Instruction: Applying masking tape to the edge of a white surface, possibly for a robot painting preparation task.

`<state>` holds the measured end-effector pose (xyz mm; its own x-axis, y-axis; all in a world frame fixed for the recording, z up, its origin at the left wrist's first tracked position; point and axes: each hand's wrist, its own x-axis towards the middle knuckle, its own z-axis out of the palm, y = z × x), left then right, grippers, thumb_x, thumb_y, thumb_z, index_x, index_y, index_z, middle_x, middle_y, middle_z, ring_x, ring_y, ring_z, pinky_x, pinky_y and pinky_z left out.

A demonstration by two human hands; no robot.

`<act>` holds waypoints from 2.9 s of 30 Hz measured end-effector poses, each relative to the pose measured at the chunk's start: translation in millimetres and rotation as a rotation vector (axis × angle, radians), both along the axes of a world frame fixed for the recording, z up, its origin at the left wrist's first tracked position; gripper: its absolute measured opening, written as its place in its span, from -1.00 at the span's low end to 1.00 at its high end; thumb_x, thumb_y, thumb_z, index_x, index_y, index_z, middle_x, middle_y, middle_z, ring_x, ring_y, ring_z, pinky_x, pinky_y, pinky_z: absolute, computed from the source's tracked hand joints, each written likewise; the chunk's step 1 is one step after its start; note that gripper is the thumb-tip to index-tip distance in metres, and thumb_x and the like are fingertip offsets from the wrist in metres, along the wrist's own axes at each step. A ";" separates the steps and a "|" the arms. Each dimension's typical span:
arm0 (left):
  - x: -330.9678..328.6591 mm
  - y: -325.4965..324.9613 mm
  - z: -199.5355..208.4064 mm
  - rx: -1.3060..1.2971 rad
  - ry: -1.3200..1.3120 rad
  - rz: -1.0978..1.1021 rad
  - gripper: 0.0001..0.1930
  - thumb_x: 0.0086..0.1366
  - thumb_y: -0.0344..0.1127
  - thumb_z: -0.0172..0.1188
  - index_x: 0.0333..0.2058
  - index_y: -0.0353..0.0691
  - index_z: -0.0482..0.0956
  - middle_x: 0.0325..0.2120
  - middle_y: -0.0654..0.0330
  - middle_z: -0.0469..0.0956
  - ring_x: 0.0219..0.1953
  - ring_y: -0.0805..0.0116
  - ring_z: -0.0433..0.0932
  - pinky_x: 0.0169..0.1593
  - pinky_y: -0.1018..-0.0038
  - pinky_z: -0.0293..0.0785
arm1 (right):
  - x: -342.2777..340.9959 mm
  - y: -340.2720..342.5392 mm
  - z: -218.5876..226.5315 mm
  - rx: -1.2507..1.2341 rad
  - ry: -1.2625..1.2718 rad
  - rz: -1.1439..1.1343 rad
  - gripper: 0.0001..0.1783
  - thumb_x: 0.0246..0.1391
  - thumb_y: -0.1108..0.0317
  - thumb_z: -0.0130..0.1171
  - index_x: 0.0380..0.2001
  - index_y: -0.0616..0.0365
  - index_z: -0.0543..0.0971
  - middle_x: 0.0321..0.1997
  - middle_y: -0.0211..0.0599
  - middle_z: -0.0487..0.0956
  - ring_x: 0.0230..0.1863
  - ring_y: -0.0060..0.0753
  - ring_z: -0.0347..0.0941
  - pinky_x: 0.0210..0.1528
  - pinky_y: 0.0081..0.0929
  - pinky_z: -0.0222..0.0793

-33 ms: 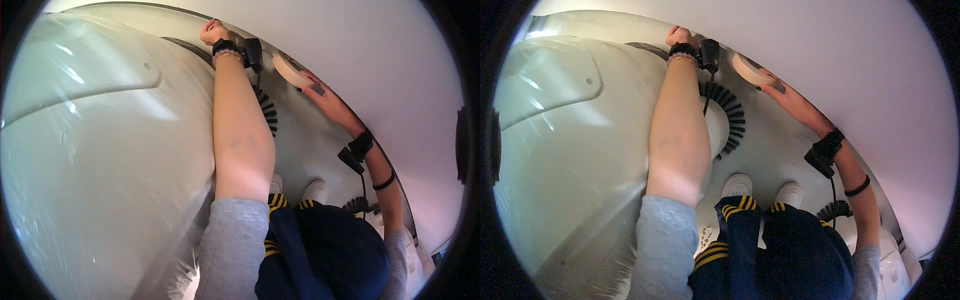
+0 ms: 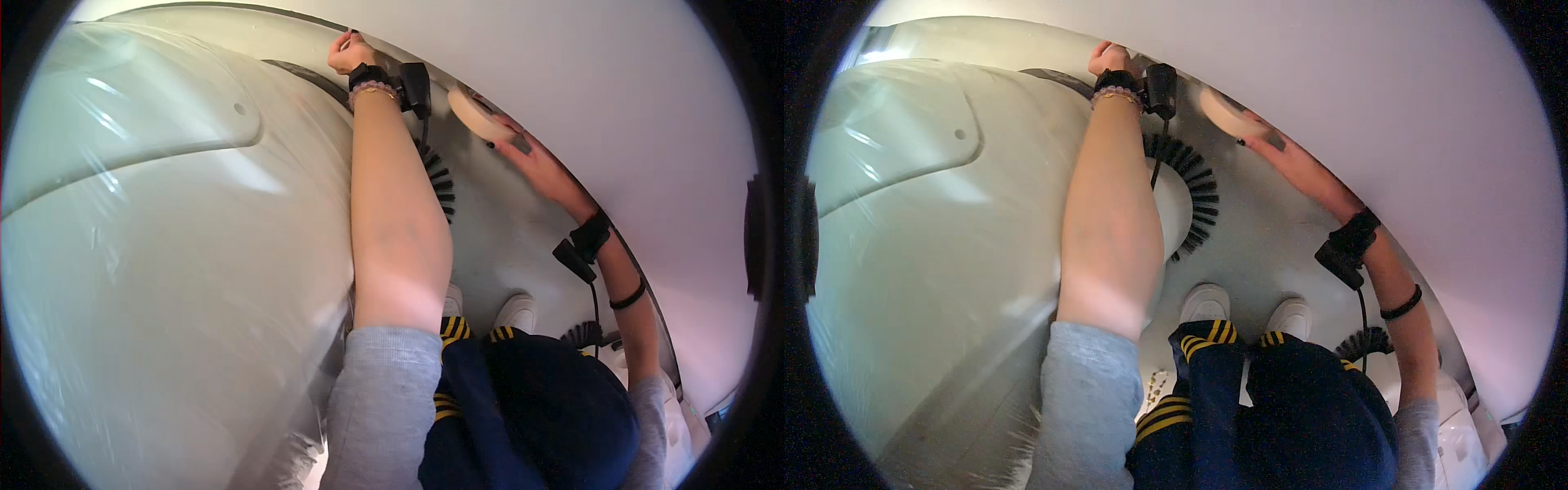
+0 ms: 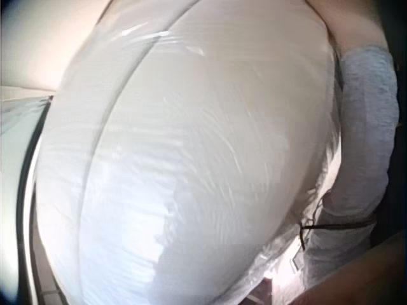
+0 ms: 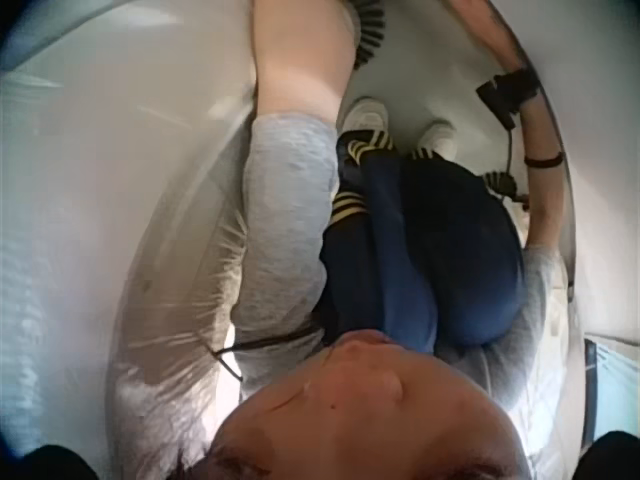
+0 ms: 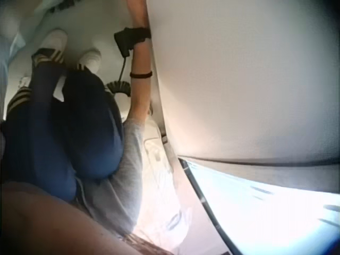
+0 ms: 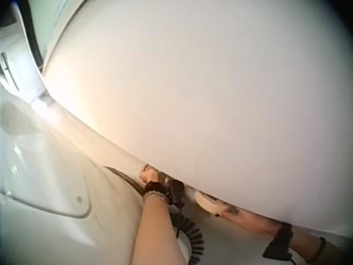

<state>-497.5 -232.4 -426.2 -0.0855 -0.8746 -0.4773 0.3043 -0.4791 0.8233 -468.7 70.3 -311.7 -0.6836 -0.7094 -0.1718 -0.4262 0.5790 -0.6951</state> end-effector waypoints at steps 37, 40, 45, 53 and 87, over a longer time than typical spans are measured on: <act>-23.7 -72.0 29.1 -0.441 -0.194 -0.108 -0.81 0.11 -0.39 0.09 -0.26 -0.14 0.52 -0.34 -0.18 0.54 -0.36 -0.07 0.55 -0.31 0.11 0.51 | 9.3 -76.1 68.5 -0.107 0.387 0.074 -0.51 0.02 0.12 0.22 0.01 0.05 0.49 -0.05 -0.32 0.56 -0.01 -0.38 0.41 0.12 -0.45 0.20; -32.9 -63.3 31.1 -0.444 -0.177 -0.133 -0.81 0.11 -0.39 0.09 -0.26 -0.15 0.52 -0.34 -0.18 0.54 -0.36 -0.07 0.55 -0.31 0.12 0.51 | 9.2 -74.0 80.9 -0.111 0.410 0.074 -0.54 0.02 0.17 0.22 0.01 0.05 0.50 -0.03 -0.33 0.55 0.01 -0.41 0.41 0.14 -0.46 0.19; -6.9 -82.7 17.7 -0.491 -0.245 -0.117 -0.82 0.11 -0.39 0.09 -0.26 -0.15 0.52 -0.35 -0.17 0.54 -0.36 -0.06 0.55 -0.32 0.12 0.50 | 9.7 -78.6 50.4 -0.147 0.225 0.102 -0.53 0.04 0.22 0.21 0.04 0.05 0.47 0.02 -0.34 0.52 0.06 -0.45 0.38 0.17 -0.47 0.16; -23.3 -77.4 17.5 -0.501 -0.247 -0.154 -0.82 0.10 -0.40 0.10 -0.27 -0.15 0.52 -0.36 -0.17 0.54 -0.37 -0.05 0.55 -0.32 0.13 0.50 | -0.3 -78.1 50.5 -0.159 0.129 0.097 -0.52 0.07 0.23 0.18 0.09 0.04 0.42 0.06 -0.32 0.49 0.10 -0.47 0.36 0.20 -0.47 0.13; -20.7 -62.7 24.6 -0.585 -0.309 -0.270 -0.82 0.09 -0.40 0.11 -0.28 -0.18 0.51 -0.39 -0.13 0.53 -0.39 -0.01 0.55 -0.34 0.18 0.48 | 7.5 -50.9 60.6 -0.107 0.125 0.061 -0.52 0.05 0.25 0.19 0.07 0.04 0.44 0.07 -0.27 0.48 0.08 -0.42 0.37 0.17 -0.46 0.19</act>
